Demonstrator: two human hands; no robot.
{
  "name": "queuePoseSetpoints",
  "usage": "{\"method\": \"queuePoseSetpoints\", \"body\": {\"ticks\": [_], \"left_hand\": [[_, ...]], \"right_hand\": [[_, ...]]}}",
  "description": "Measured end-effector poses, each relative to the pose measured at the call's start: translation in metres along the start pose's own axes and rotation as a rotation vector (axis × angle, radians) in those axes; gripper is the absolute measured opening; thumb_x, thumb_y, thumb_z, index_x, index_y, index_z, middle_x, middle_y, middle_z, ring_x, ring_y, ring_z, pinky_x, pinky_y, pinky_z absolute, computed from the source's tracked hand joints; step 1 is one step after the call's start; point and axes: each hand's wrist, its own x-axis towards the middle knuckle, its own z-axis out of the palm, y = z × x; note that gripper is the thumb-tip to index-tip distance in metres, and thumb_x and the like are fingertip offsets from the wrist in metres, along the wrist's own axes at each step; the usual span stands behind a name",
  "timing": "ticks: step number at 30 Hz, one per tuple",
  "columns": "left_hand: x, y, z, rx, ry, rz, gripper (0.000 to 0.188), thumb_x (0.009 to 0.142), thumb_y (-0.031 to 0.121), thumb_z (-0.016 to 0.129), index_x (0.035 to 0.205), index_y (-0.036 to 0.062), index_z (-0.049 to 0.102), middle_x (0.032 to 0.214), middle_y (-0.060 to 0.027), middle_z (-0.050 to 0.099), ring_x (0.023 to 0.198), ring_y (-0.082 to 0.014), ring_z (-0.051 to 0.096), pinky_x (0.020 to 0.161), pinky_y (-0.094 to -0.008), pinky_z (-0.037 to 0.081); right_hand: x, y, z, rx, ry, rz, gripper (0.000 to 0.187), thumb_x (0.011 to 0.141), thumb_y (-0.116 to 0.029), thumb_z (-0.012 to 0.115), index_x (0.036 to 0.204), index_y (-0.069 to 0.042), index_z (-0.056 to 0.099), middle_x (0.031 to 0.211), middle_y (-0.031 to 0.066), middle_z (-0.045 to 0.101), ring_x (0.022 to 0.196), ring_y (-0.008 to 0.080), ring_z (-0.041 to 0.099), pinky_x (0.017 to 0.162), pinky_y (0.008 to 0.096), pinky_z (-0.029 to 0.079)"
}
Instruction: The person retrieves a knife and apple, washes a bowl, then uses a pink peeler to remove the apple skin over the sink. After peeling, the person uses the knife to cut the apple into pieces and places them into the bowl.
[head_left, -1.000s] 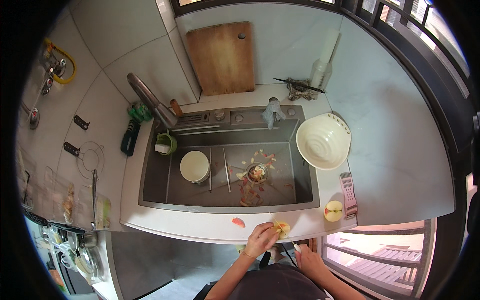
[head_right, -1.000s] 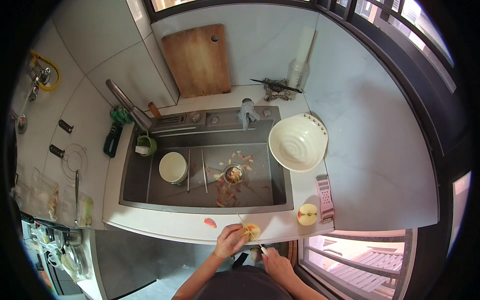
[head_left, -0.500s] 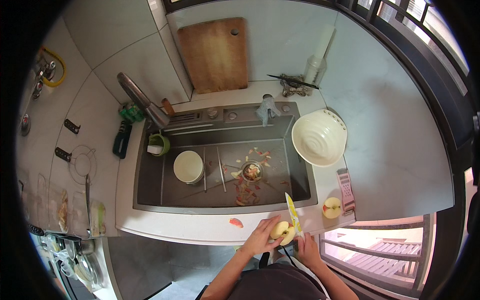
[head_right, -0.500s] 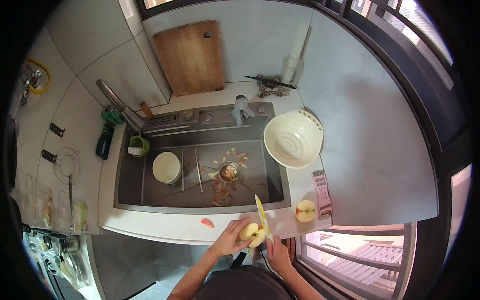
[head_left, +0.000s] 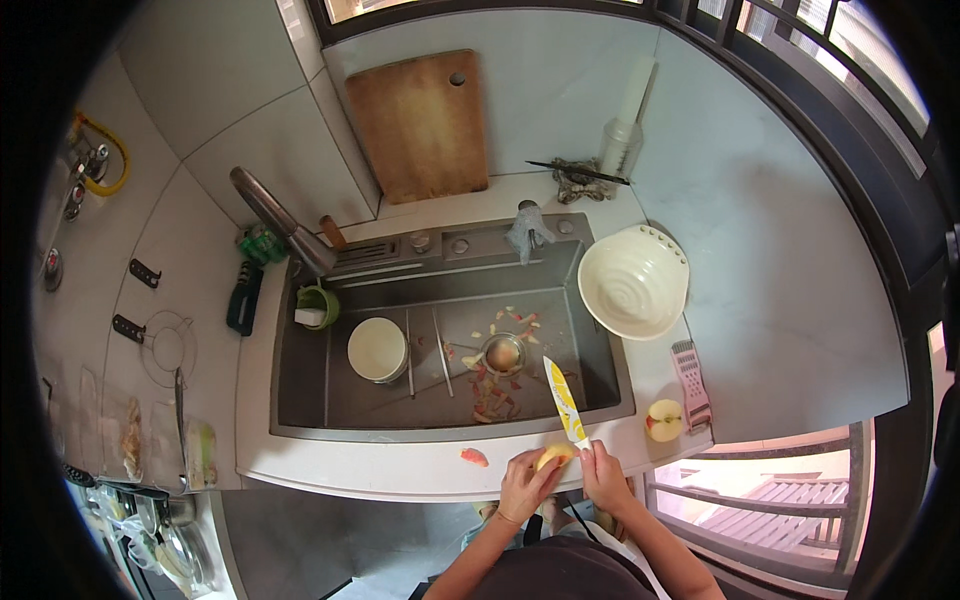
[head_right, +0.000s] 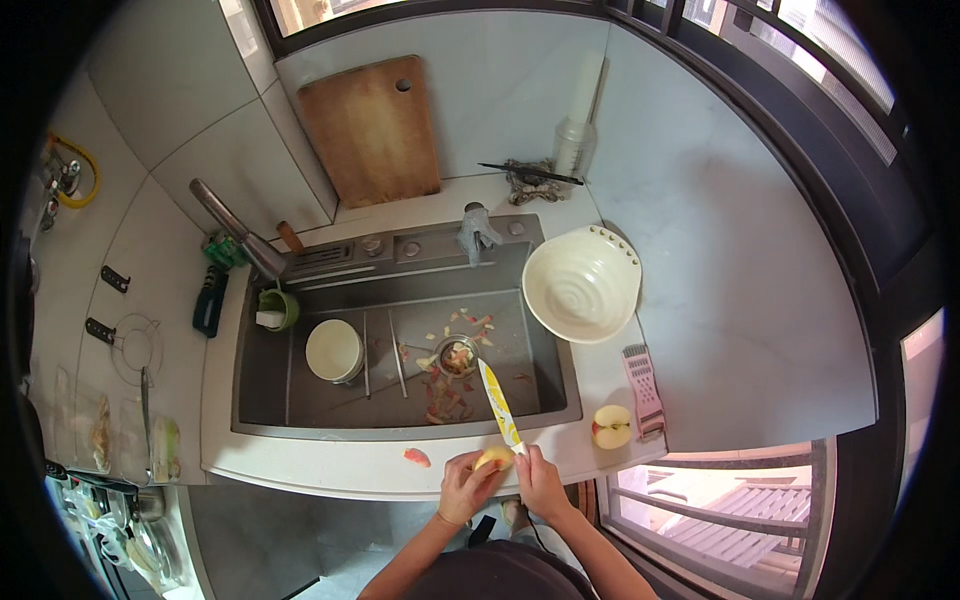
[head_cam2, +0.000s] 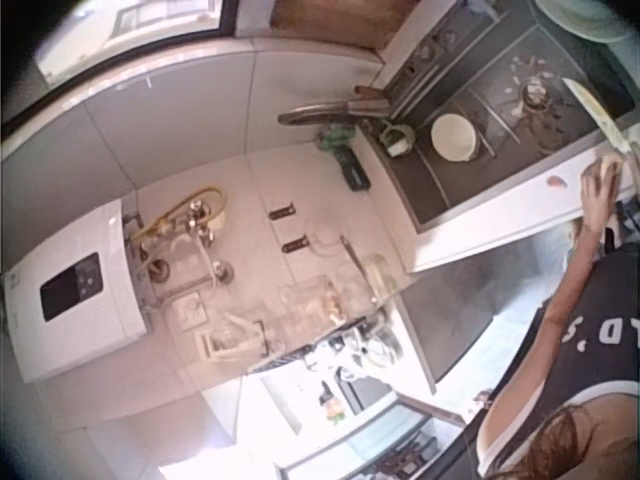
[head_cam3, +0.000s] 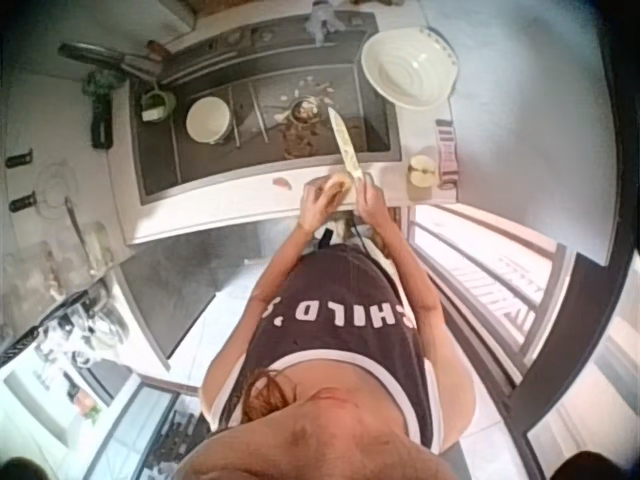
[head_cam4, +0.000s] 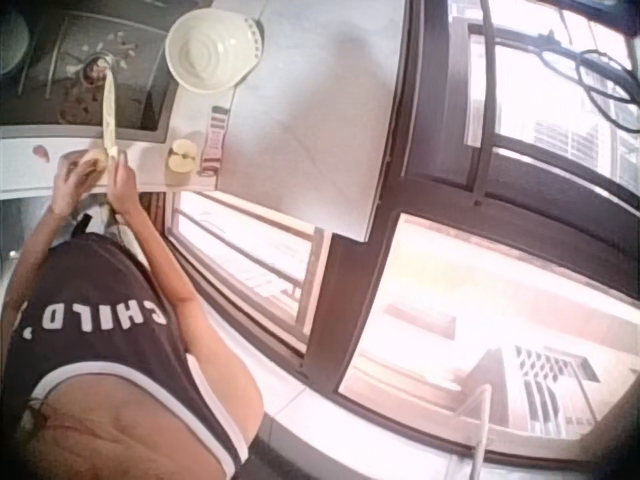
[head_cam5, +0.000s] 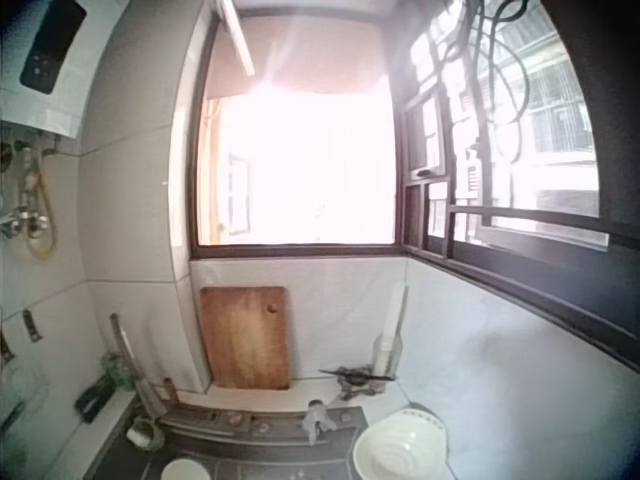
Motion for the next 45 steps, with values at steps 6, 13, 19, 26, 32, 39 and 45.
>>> {"method": "queuePoseSetpoints", "body": {"ticks": [6, 13, 19, 26, 32, 39, 45], "left_hand": [[-0.012, -0.003, 0.009, 0.092, 0.086, 0.06, 0.042, 0.063, 0.013, 0.071, 0.101, 0.0198, 0.055, 0.098, -0.0068, 0.053, 0.086, -0.0238, 0.052, 0.073, -0.0328, 0.044], [-0.015, -0.004, 0.01, 0.085, 0.1, 0.082, 0.039, 0.063, 0.014, 0.072, 0.098, 0.0214, 0.056, 0.093, -0.0058, 0.052, 0.086, -0.0245, 0.053, 0.069, -0.0347, 0.045], [-0.018, -0.007, 0.012, 0.072, 0.091, 0.107, 0.039, 0.063, 0.013, 0.071, 0.097, 0.0235, 0.056, 0.093, -0.0052, 0.051, 0.091, -0.0252, 0.053, 0.067, -0.0333, 0.045], [-0.016, -0.007, 0.01, 0.031, 0.051, 0.139, 0.039, 0.061, 0.008, 0.071, 0.095, 0.0215, 0.055, 0.094, -0.0057, 0.049, 0.09, -0.0258, 0.054, 0.067, -0.0328, 0.046], [-0.016, -0.01, 0.008, 0.03, 0.05, 0.154, 0.039, 0.062, 0.007, 0.071, 0.095, 0.0197, 0.054, 0.096, -0.0067, 0.05, 0.091, -0.0262, 0.054, 0.068, -0.0326, 0.046], [-0.018, -0.012, 0.011, -0.007, 0.053, 0.104, 0.036, 0.064, 0.008, 0.068, 0.097, 0.018, 0.056, 0.099, -0.0082, 0.048, 0.097, -0.027, 0.05, 0.072, -0.0322, 0.045], [-0.019, -0.014, 0.011, -0.073, 0.037, 0.165, 0.039, 0.067, 0.007, 0.067, 0.101, 0.0184, 0.053, 0.101, -0.0073, 0.046, 0.098, -0.0275, 0.049, 0.073, -0.0329, 0.045]], "right_hand": [[-0.054, -0.031, -0.03, -0.402, -0.118, 0.144, 0.023, 0.085, -0.02, 0.044, 0.096, 0.0, 0.041, 0.072, 0.0213, 0.056, 0.062, 0.0396, 0.055, 0.054, 0.0467, 0.044], [-0.094, -0.041, -0.031, -0.47, -0.19, 0.174, 0.021, 0.084, -0.019, 0.047, 0.091, 0.0, 0.04, 0.067, 0.0207, 0.054, 0.056, 0.0392, 0.054, 0.048, 0.0461, 0.044], [-0.099, -0.047, -0.029, -0.513, -0.196, 0.193, 0.02, 0.083, -0.016, 0.048, 0.091, 0.0, 0.04, 0.064, 0.0198, 0.054, 0.053, 0.0382, 0.054, 0.046, 0.0456, 0.043], [-0.1, -0.059, -0.02, -0.526, -0.202, 0.249, 0.025, 0.084, -0.021, 0.048, 0.085, 0.001, 0.037, 0.062, 0.0213, 0.054, 0.048, 0.0387, 0.053, 0.043, 0.046, 0.044], [-0.088, -0.078, -0.017, -0.558, -0.254, 0.288, 0.026, 0.084, -0.021, 0.047, 0.082, 0.003, 0.036, 0.057, 0.0208, 0.054, 0.048, 0.0384, 0.054, 0.043, 0.045, 0.045], [-0.065, -0.074, -0.011, -0.525, -0.322, 0.285, 0.024, 0.085, -0.017, 0.043, 0.082, 0.005, 0.035, 0.052, 0.0231, 0.051, 0.051, 0.0404, 0.053, 0.047, 0.0478, 0.043], [-0.056, -0.052, 0.004, -0.535, -0.292, 0.235, 0.027, 0.086, -0.021, 0.042, 0.082, 0.005, 0.036, 0.053, 0.0224, 0.052, 0.05, 0.039, 0.054, 0.046, 0.0462, 0.045]]}}
